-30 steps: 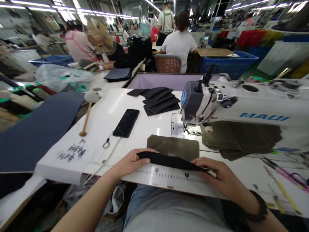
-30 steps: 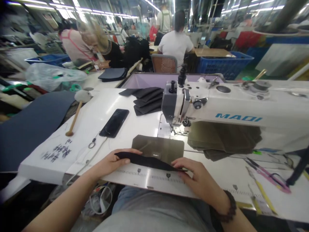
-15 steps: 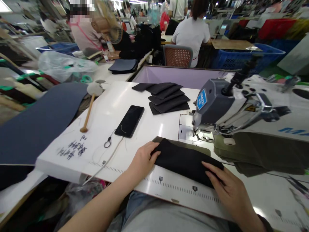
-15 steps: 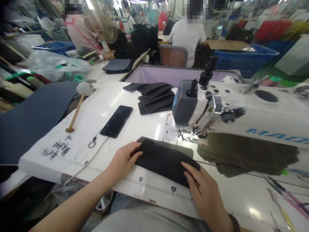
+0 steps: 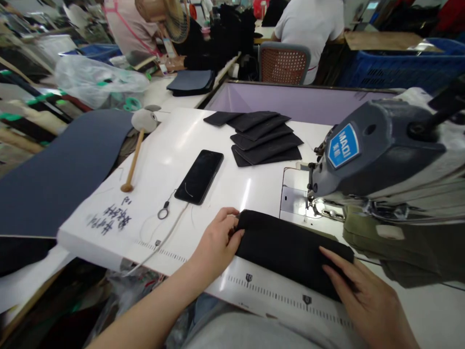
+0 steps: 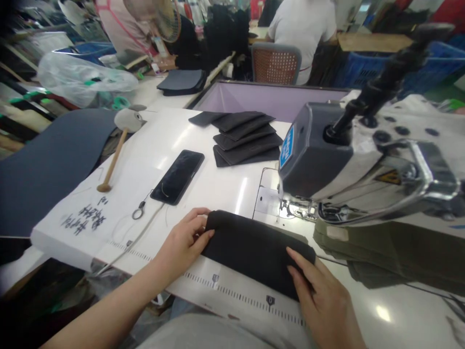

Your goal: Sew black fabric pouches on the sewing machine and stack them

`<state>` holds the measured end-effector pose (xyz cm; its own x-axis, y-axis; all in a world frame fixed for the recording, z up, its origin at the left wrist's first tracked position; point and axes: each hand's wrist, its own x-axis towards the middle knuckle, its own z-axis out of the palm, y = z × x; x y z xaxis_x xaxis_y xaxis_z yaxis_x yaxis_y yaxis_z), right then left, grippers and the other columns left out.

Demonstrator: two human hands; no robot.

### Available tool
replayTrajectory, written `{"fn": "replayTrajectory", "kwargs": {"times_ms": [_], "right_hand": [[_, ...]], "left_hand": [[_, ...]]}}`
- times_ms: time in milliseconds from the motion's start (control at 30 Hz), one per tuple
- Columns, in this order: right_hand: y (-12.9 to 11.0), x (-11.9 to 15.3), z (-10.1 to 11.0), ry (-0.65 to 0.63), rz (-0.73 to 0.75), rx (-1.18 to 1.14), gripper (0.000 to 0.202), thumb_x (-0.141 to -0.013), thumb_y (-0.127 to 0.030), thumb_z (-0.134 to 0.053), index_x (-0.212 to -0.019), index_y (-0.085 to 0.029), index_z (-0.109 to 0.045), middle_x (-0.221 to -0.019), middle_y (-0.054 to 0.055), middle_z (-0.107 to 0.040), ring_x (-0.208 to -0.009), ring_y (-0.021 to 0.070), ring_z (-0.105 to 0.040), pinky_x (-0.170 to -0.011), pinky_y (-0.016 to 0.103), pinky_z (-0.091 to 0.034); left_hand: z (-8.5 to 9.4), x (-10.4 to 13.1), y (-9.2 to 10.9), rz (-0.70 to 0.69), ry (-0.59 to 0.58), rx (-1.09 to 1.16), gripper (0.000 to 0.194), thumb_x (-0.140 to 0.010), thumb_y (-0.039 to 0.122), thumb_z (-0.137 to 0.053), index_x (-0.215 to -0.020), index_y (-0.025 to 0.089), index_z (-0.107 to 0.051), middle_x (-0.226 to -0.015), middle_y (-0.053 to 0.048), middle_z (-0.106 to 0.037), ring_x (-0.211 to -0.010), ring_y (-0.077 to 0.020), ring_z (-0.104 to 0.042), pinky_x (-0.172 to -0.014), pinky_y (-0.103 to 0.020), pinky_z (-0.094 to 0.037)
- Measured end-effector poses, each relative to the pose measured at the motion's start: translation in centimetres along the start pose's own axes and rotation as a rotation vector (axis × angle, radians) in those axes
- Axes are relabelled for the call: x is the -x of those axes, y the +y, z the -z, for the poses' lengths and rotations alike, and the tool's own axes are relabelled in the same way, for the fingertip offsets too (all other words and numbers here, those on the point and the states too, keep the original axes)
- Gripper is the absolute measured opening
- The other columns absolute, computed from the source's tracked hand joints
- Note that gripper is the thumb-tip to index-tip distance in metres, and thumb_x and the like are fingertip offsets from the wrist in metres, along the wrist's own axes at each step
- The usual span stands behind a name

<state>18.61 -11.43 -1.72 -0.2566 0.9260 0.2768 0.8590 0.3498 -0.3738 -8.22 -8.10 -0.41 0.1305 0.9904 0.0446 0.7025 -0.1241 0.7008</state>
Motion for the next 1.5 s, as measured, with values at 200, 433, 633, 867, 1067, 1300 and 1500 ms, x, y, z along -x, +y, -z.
{"fn": "replayTrajectory", "kwargs": {"times_ms": [200, 433, 633, 867, 1067, 1300, 1500], "right_hand": [[0.0, -0.1, -0.2, -0.015, -0.020, 0.006, 0.030, -0.086, -0.033, -0.040, -0.102, -0.020, -0.061, -0.064, 0.001, -0.056, -0.056, 0.0137, -0.058, -0.051, 0.023, -0.048], [-0.1, -0.5, -0.4, -0.009, 0.019, 0.052, 0.030, -0.087, -0.033, -0.038, -0.104, -0.020, -0.059, -0.071, 0.002, -0.059, -0.061, 0.0140, -0.060, -0.054, 0.024, -0.049], [-0.1, -0.6, -0.3, -0.029, 0.022, 0.053, 0.029, -0.087, -0.033, -0.038, -0.103, -0.022, -0.059, -0.079, 0.004, -0.062, -0.068, 0.0154, -0.063, -0.057, 0.025, -0.051], [0.4, -0.2, -0.3, -0.072, 0.010, 0.068, 0.032, -0.085, -0.036, -0.041, -0.110, -0.024, -0.056, -0.085, 0.005, -0.062, -0.072, 0.0178, -0.063, -0.056, 0.027, -0.052], [0.3, -0.5, -0.3, -0.077, 0.054, -0.013, 0.028, -0.085, -0.035, -0.041, -0.104, -0.026, -0.059, -0.084, 0.002, -0.064, -0.071, 0.0166, -0.063, -0.059, 0.026, -0.053], [0.7, -0.8, -0.5, -0.051, 0.135, 0.049, 0.030, -0.085, -0.036, -0.039, -0.100, -0.022, -0.061, -0.082, 0.004, -0.066, -0.074, 0.0199, -0.064, -0.060, 0.029, -0.054], [0.9, -0.8, -0.3, -0.055, 0.151, 0.040, 0.028, -0.084, -0.036, -0.041, -0.099, -0.023, -0.062, -0.080, 0.004, -0.066, -0.068, 0.0189, -0.064, -0.057, 0.027, -0.054]], "left_hand": [[-0.2, 0.5, -0.1, -0.065, 0.093, -0.023, 0.011, -0.079, 0.010, -0.042, -0.078, 0.016, -0.051, -0.102, -0.007, -0.045, -0.066, -0.0105, -0.052, -0.062, -0.027, -0.047], [-0.1, 0.2, -0.5, -0.077, 0.006, -0.053, 0.011, -0.080, 0.009, -0.042, -0.077, 0.018, -0.047, -0.071, 0.001, -0.050, -0.065, -0.0120, -0.052, -0.061, -0.024, -0.043], [-0.5, 0.4, -0.8, -0.021, 0.047, -0.054, 0.015, -0.080, 0.010, -0.042, -0.091, 0.019, -0.042, -0.074, 0.001, -0.052, -0.066, -0.0119, -0.054, -0.060, -0.023, -0.044], [-0.4, 0.8, -0.7, -0.168, -0.006, 0.035, 0.022, -0.083, 0.007, -0.033, -0.089, 0.019, -0.049, -0.090, -0.004, -0.052, -0.078, -0.0120, -0.053, -0.066, -0.023, -0.045], [-0.5, 1.0, -0.8, -0.066, 0.129, 0.063, 0.016, -0.081, 0.006, -0.035, -0.078, 0.018, -0.046, -0.086, -0.003, -0.051, -0.080, -0.0126, -0.053, -0.070, -0.025, -0.046], [-0.4, 0.6, -0.6, -0.062, 0.067, 0.032, 0.027, -0.082, 0.007, -0.037, -0.096, 0.016, -0.057, -0.091, -0.006, -0.055, -0.080, -0.0137, -0.056, -0.071, -0.027, -0.050], [-0.2, 0.4, -0.2, -0.021, 0.028, 0.031, 0.028, -0.082, 0.009, -0.037, -0.099, 0.015, -0.057, -0.086, -0.006, -0.055, -0.072, -0.0128, -0.055, -0.065, -0.026, -0.050]]}}
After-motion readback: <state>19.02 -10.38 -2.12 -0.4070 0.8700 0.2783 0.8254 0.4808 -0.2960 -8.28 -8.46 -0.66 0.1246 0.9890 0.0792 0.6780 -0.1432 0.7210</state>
